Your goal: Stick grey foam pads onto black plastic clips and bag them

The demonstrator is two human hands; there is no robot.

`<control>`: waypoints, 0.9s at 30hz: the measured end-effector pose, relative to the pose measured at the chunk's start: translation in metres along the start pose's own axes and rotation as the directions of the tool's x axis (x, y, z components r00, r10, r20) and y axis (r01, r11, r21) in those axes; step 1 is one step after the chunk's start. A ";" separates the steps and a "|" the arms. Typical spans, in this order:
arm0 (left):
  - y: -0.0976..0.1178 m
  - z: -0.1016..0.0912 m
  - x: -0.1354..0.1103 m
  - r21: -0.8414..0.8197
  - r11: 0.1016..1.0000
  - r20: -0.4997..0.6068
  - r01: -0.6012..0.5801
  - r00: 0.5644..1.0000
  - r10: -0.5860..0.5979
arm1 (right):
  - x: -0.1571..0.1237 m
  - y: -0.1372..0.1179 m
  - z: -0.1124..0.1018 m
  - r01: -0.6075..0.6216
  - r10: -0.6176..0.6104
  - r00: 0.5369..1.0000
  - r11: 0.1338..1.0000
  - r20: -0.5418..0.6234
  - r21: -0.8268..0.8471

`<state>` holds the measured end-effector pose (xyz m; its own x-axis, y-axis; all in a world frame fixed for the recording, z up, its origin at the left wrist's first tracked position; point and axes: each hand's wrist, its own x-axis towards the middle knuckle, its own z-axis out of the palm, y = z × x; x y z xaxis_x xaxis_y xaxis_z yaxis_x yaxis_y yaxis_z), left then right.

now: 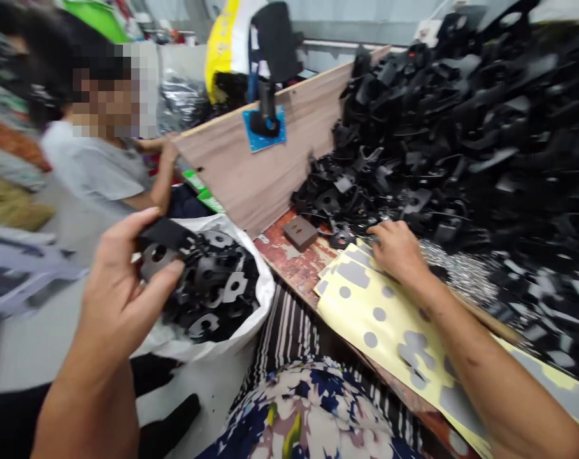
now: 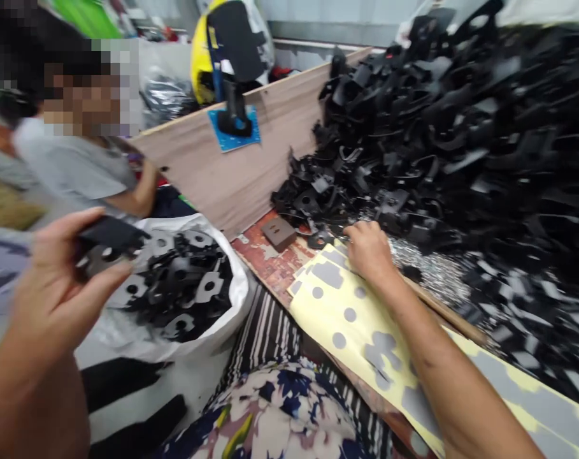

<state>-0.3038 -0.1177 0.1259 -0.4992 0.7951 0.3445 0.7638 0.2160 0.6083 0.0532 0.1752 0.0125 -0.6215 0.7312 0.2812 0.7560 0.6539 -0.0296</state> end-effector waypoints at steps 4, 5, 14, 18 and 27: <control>-0.020 -0.005 0.004 0.355 0.935 -0.019 0.000 1.000 0.008 | 0.031 0.009 0.020 0.053 -0.041 0.996 0.986 0.079 -0.158; -0.020 0.001 0.002 0.319 0.946 -0.060 0.051 0.998 -0.033 | 0.030 0.011 0.019 0.054 -0.043 0.997 0.984 0.067 -0.170; 0.068 0.156 -0.035 -0.533 0.136 0.846 0.835 0.520 0.118 | -0.100 -0.065 -0.036 0.430 -0.270 0.880 0.802 -0.391 0.414; 0.091 0.196 -0.048 -0.442 0.161 0.895 0.882 0.423 0.141 | -0.135 -0.078 -0.030 0.268 -0.157 0.962 0.688 -0.222 0.674; 0.088 0.227 -0.028 -0.395 0.906 0.842 0.151 0.455 0.291 | -0.104 -0.043 -0.011 -0.348 0.262 0.936 0.593 0.234 0.726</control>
<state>-0.1300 0.0078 0.0071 0.3390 0.9017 -0.2683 0.4555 0.0921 0.8854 0.0873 0.0688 -0.0047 -0.4317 0.9015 0.0310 0.5154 0.2746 -0.8118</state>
